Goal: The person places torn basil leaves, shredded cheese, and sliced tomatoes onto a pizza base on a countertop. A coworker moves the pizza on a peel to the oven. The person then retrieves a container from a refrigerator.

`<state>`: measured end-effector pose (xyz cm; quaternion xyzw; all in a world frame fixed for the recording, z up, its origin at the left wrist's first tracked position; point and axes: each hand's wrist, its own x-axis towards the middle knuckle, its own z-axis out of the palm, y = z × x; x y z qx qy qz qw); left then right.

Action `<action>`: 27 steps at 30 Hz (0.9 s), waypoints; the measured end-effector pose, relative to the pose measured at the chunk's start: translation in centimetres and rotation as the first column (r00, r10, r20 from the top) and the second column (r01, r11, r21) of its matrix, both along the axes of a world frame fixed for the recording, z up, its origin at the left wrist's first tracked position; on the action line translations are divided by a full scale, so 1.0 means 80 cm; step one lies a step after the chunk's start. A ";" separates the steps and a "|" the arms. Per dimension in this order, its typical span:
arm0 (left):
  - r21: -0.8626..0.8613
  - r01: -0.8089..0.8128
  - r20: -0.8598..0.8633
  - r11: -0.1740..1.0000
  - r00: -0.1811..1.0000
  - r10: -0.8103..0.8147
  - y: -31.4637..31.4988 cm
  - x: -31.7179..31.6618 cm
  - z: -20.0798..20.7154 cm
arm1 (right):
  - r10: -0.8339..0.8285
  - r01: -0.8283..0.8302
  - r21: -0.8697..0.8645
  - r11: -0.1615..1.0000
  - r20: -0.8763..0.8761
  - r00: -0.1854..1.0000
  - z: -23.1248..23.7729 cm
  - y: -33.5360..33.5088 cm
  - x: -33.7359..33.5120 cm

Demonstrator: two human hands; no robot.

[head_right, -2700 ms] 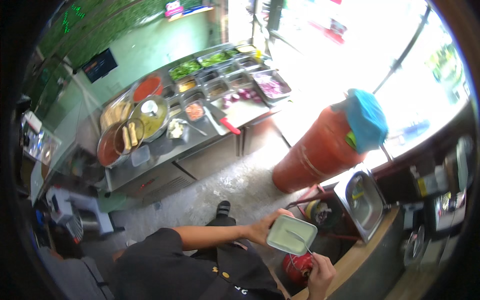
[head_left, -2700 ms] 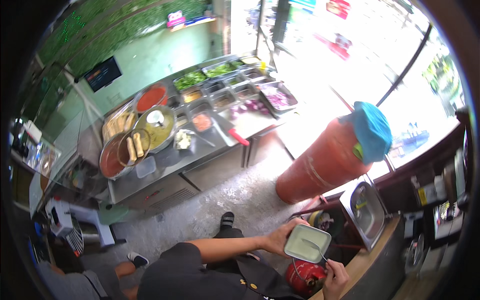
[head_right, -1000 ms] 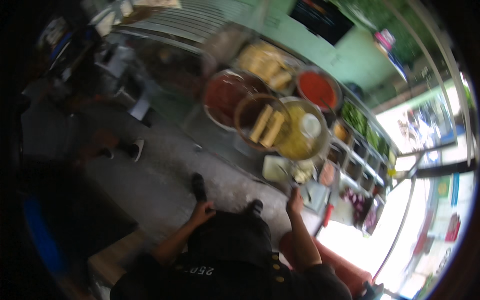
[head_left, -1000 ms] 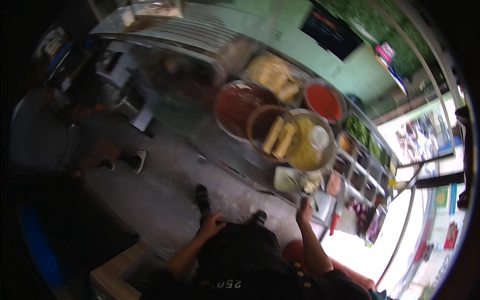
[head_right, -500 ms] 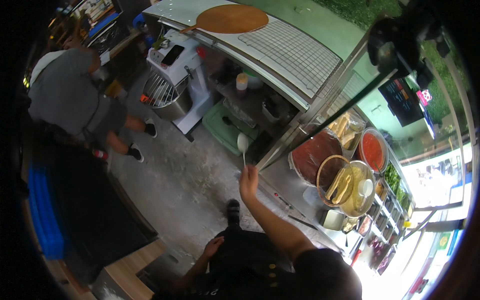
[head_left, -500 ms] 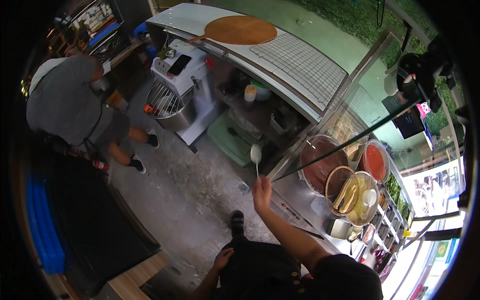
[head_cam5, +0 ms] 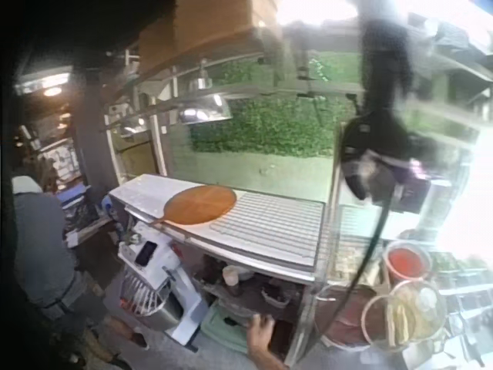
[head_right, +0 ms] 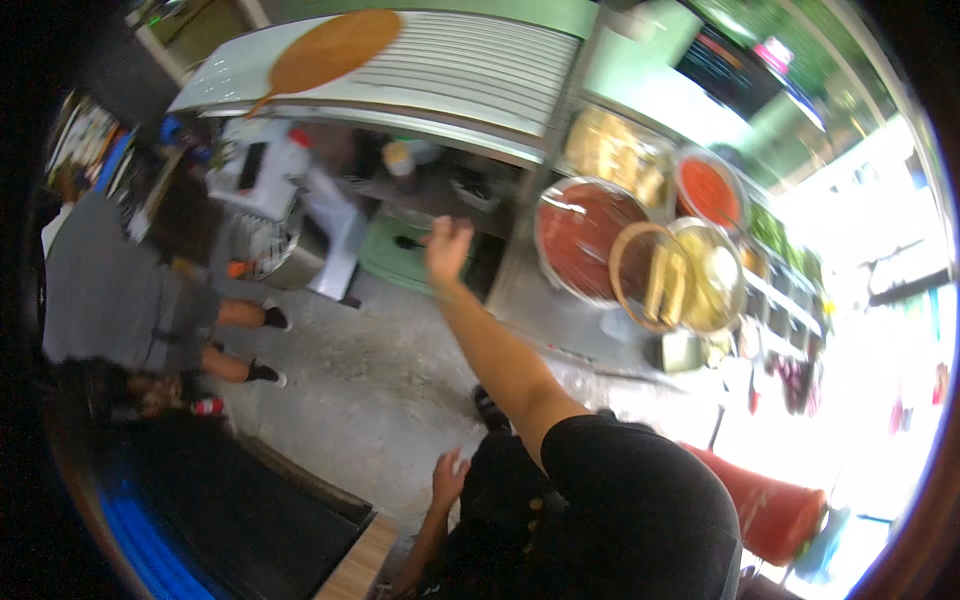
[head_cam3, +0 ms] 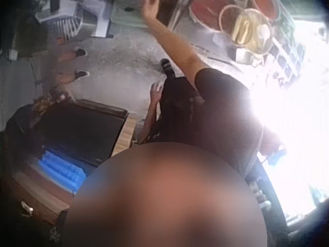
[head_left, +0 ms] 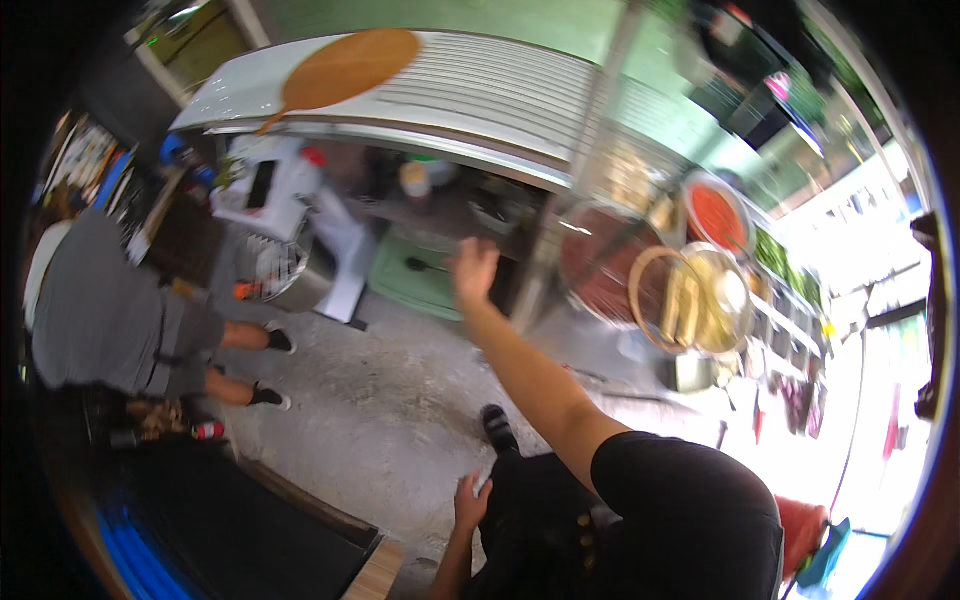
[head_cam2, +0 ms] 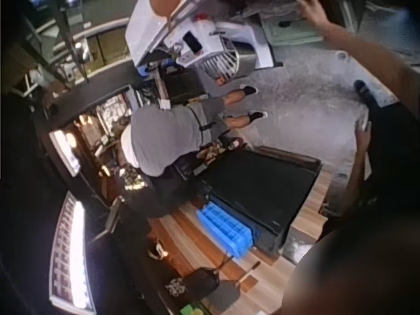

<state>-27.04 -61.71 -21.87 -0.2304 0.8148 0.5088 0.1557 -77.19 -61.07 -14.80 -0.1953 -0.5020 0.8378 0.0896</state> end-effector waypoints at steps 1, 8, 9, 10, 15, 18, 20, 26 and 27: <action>-0.022 0.090 -0.125 0.996 0.988 -0.092 0.009 -0.031 0.011 | 0.157 -0.149 0.111 0.983 -0.073 0.985 0.014 0.011 0.049; -0.250 0.712 -0.688 0.656 0.346 -0.638 0.165 -0.281 0.058 | 0.662 -0.088 0.960 0.264 -0.114 0.741 0.094 0.322 0.379; -0.343 0.733 -0.634 0.588 0.281 -0.720 0.192 -0.303 0.063 | 0.522 -0.241 0.904 0.353 0.023 0.852 0.100 0.374 0.404; -0.423 0.742 -0.590 0.520 0.210 -0.780 0.221 -0.325 0.067 | 0.408 -0.431 0.775 0.461 0.247 0.879 0.105 0.424 0.429; -0.636 0.732 -0.319 0.244 0.038 -0.947 0.333 -0.409 0.061 | -0.276 -0.111 0.844 0.525 0.292 0.915 0.073 0.620 0.514; -0.659 0.713 -0.262 0.240 0.082 -0.962 0.344 -0.406 0.031 | -0.444 0.074 0.732 0.677 0.326 0.835 0.015 0.686 0.532; -0.714 0.661 -0.258 0.229 0.055 -0.965 0.342 -0.400 0.014 | -0.478 0.152 0.621 0.769 0.401 0.782 -0.025 0.713 0.517; -0.699 0.511 -0.497 0.500 0.157 -0.854 0.337 -0.339 0.050 | -0.241 0.163 0.191 0.968 0.518 0.821 -0.092 0.746 0.436; -0.679 0.465 -0.550 0.568 0.189 -0.813 0.343 -0.327 0.064 | -0.204 0.160 0.127 0.979 0.541 0.816 -0.094 0.751 0.424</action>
